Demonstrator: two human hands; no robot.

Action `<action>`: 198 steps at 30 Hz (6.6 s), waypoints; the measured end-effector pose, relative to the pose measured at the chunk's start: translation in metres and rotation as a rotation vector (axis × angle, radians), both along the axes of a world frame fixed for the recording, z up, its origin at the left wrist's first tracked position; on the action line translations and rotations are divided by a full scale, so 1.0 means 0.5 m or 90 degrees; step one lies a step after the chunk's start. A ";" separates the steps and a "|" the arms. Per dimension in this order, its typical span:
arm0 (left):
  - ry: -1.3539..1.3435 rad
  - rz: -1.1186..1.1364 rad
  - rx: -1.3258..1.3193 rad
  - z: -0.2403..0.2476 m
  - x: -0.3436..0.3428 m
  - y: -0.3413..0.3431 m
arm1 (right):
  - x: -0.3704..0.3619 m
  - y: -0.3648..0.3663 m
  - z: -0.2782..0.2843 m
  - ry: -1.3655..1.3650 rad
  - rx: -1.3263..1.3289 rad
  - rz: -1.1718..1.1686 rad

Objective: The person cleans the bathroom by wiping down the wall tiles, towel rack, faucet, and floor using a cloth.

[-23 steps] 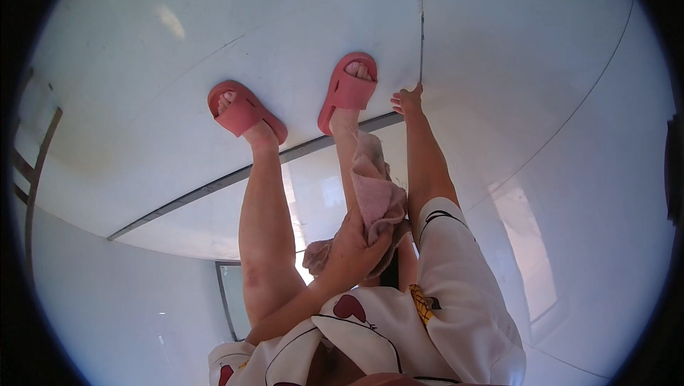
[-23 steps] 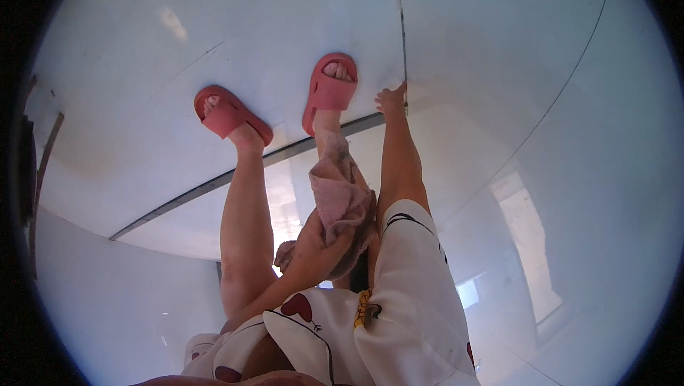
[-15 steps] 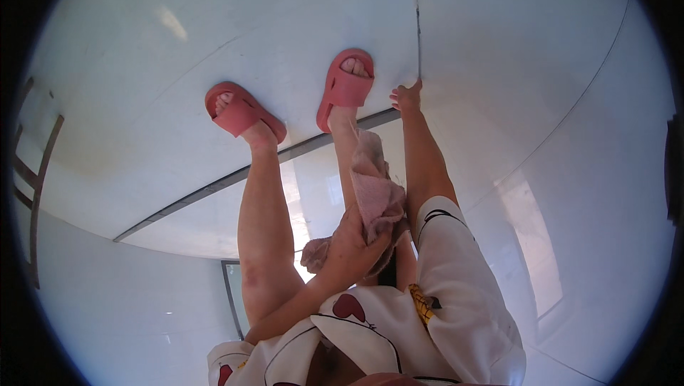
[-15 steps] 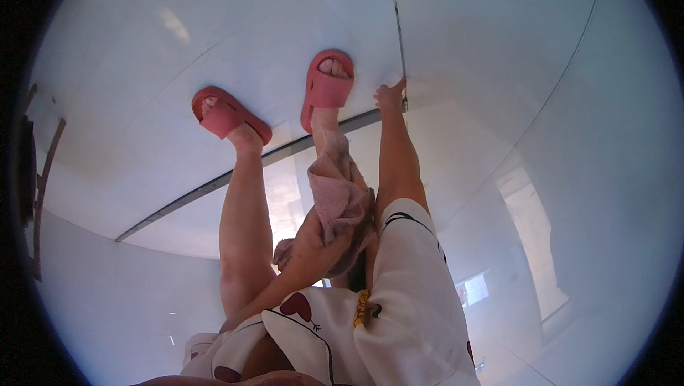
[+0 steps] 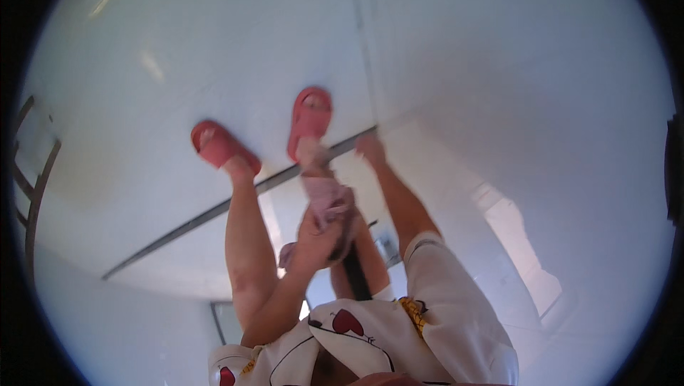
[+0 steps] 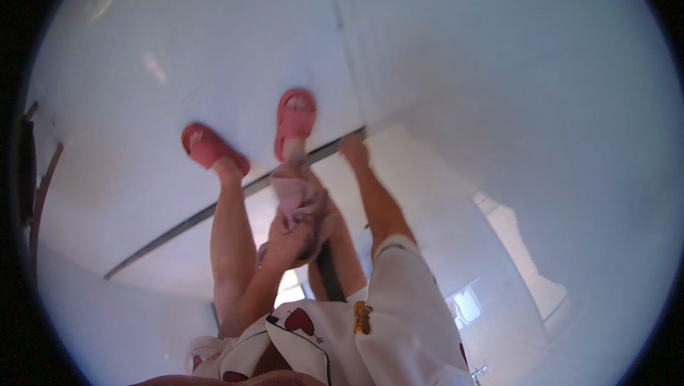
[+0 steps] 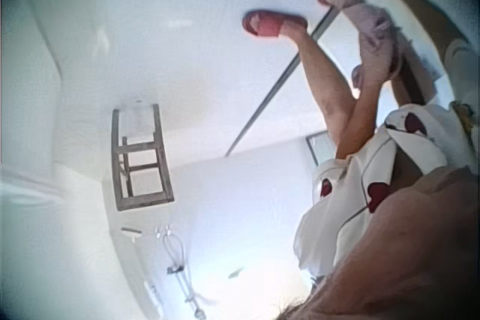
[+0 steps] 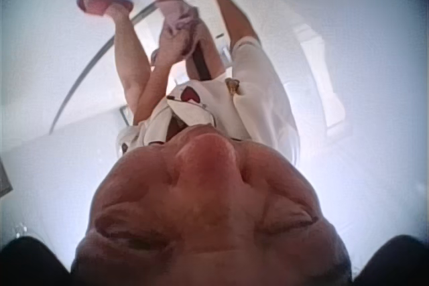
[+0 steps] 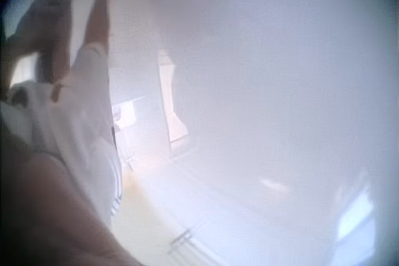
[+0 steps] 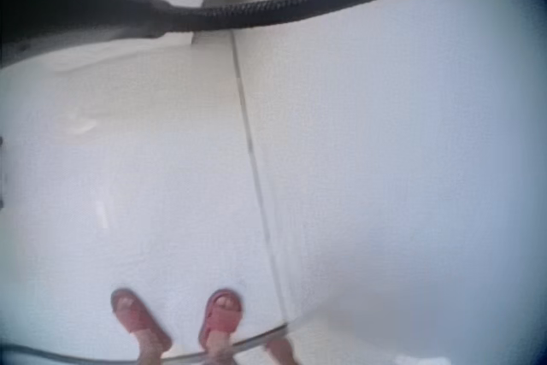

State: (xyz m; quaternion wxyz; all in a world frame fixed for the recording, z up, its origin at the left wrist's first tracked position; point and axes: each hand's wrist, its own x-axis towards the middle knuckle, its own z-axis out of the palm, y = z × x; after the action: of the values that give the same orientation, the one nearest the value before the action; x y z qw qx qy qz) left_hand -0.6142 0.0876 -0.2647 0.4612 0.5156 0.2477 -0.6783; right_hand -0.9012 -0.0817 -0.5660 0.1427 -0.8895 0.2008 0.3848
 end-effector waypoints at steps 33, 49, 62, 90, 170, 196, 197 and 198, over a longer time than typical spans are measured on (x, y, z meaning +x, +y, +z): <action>-0.486 -0.154 -0.478 0.363 0.305 -0.072 | 0.702 0.116 1.012 -0.542 0.921 -1.139; -1.362 -0.275 -0.747 0.755 0.519 -0.373 | 0.579 0.007 1.251 -1.016 0.663 -0.953; -1.668 -0.203 -1.297 0.989 0.337 -0.565 | 0.239 0.163 1.429 -1.569 -0.490 -1.121; -1.810 0.001 -1.220 1.075 -0.037 -0.585 | -0.566 0.033 2.052 -0.836 -1.733 -0.976; -1.803 0.232 -1.007 1.109 -0.392 -0.513 | -0.880 0.128 2.232 -0.770 -1.644 -0.890; -1.606 0.266 -1.265 1.090 -0.312 -0.490 | -0.479 0.063 2.006 -0.695 -1.569 -0.377; -1.658 0.227 -1.201 1.077 -0.308 -0.502 | -0.534 0.078 2.004 -0.733 -1.616 -0.405; -1.705 0.192 -1.138 1.070 -0.308 -0.509 | -0.621 0.077 1.996 -0.707 -1.650 -0.560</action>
State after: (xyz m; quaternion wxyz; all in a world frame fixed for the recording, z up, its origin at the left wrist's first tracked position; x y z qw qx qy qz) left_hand -0.7680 -0.1669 0.2704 -0.5313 -0.2595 0.7195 -0.3644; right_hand -1.2114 -0.0430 0.4321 -0.5746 -0.2924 0.5651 -0.5147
